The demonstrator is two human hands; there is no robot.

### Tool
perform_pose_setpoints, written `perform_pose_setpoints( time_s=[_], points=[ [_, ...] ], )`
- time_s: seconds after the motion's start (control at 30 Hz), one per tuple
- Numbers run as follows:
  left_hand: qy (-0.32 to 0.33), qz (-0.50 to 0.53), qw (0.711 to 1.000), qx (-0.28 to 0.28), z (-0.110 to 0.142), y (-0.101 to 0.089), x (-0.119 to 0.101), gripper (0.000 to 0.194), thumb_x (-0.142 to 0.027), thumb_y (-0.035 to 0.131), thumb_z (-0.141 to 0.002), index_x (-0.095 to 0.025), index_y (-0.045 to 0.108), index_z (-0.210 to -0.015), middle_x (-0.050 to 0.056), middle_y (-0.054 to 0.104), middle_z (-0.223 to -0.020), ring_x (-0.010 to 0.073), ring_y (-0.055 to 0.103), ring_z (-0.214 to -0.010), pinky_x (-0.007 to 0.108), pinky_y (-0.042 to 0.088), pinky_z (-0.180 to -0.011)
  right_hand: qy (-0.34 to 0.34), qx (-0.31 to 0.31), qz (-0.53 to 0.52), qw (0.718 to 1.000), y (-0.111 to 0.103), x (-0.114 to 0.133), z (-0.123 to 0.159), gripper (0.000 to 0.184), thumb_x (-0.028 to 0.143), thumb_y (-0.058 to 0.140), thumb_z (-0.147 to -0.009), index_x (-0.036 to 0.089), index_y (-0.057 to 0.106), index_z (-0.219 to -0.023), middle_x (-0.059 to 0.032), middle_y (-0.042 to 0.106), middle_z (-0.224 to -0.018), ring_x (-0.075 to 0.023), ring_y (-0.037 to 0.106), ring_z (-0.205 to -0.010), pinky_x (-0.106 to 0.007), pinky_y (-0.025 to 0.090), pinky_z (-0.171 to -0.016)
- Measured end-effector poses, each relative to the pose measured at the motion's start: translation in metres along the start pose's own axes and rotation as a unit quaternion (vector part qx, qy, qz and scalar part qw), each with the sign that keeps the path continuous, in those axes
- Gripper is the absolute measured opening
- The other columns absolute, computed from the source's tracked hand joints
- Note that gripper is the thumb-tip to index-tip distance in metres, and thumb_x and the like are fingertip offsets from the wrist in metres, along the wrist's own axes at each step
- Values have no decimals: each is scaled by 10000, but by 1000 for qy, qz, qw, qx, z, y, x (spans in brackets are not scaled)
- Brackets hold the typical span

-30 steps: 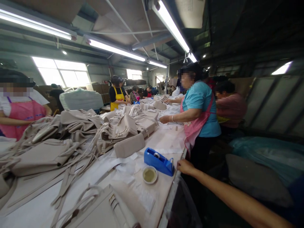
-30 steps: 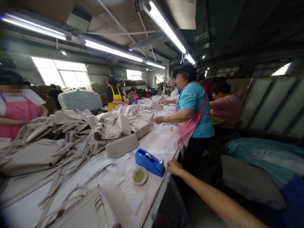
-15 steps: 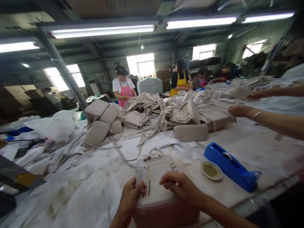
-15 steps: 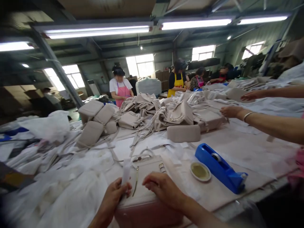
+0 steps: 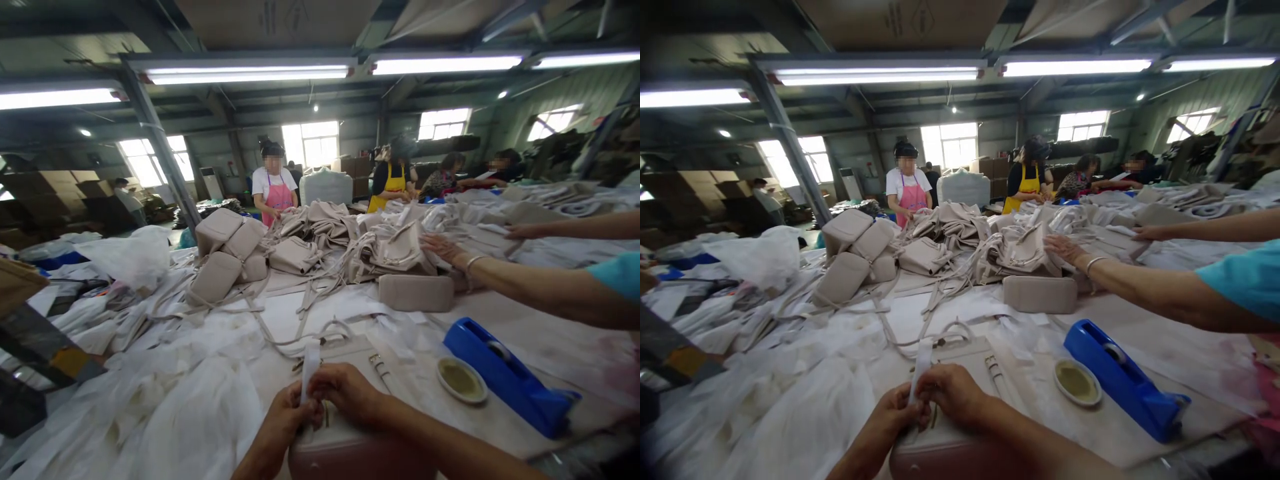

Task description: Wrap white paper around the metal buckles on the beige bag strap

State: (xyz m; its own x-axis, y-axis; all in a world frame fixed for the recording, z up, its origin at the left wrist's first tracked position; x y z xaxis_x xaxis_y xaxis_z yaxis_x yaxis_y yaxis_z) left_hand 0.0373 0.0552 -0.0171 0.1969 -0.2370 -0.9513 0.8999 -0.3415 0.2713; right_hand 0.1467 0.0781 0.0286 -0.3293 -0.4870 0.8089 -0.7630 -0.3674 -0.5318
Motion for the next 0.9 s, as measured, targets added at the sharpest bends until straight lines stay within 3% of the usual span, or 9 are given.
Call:
perform_pose_setpoints(
  time_s=[0.13, 0.27, 0.33, 0.53, 0.67, 0.9],
  points=[
    [22, 3, 1000, 7, 0, -3, 1, 302, -354, 718, -728, -119, 628, -895, 19, 612, -700, 122, 520, -598, 272, 368, -610, 13, 1, 57, 998, 0, 7, -3, 201, 135, 551, -791, 239, 691, -890, 18, 710, -847, -147, 641, -791, -215, 439, -720],
    [19, 1, 1000, 14, 0, -3, 4, 271, -351, 683, -769, -132, 613, -913, 10, 598, -702, 114, 509, -619, 264, 361, -624, 70, 11, 98, 993, -1, 2, -7, 503, 147, 602, -720, 293, 523, -1195, 43, 692, -785, -171, 641, -736, -228, 423, -669],
    [29, -9, 999, 10, 0, -1, 2, 308, -402, 681, -764, -136, 607, -901, 6, 591, -690, 118, 506, -607, 265, 359, -609, 73, 16, 126, 989, -2, 1, -11, 588, 179, 633, -701, 289, 451, -1249, 38, 682, -775, -189, 637, -723, -240, 409, -647],
    [24, -77, 993, -85, 3, -3, -7, 375, -510, 558, -834, -141, 618, -854, -6, 587, -599, 123, 482, -555, 263, 351, -584, 68, 18, 78, 994, -3, -4, -14, 574, 166, 619, -725, 284, 411, -1247, 50, 661, -757, -167, 633, -714, -227, 424, -659],
    [15, -15, 996, -88, 4, -4, -6, 376, -497, 518, -862, -136, 620, -869, 10, 616, -645, 121, 503, -569, 251, 356, -581, 17, 42, 24, 999, 1, -4, -13, 657, 100, 565, -736, 291, 348, -1326, 32, 658, -877, -149, 641, -791, -215, 463, -719],
    [-13, 108, 993, -46, 4, -10, -4, 332, -427, 527, -879, -113, 626, -917, 40, 622, -677, 109, 492, -572, 240, 382, -574, -26, 39, 105, 993, 4, -2, -24, 641, 67, 531, -737, 274, 396, -1328, 7, 680, -938, -158, 659, -834, -223, 471, -739]
  ],
)
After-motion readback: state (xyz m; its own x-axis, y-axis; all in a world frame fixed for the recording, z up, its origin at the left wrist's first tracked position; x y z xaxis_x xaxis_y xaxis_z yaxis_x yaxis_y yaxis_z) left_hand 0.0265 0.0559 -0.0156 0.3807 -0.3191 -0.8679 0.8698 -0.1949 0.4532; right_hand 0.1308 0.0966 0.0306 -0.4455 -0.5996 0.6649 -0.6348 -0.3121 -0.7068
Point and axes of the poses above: each hand's wrist, its own z-axis away from the middle knuckle, its own y-axis out of the palm, x = y × z, the point moved 7 cm from there along -z, towards the middle knuckle
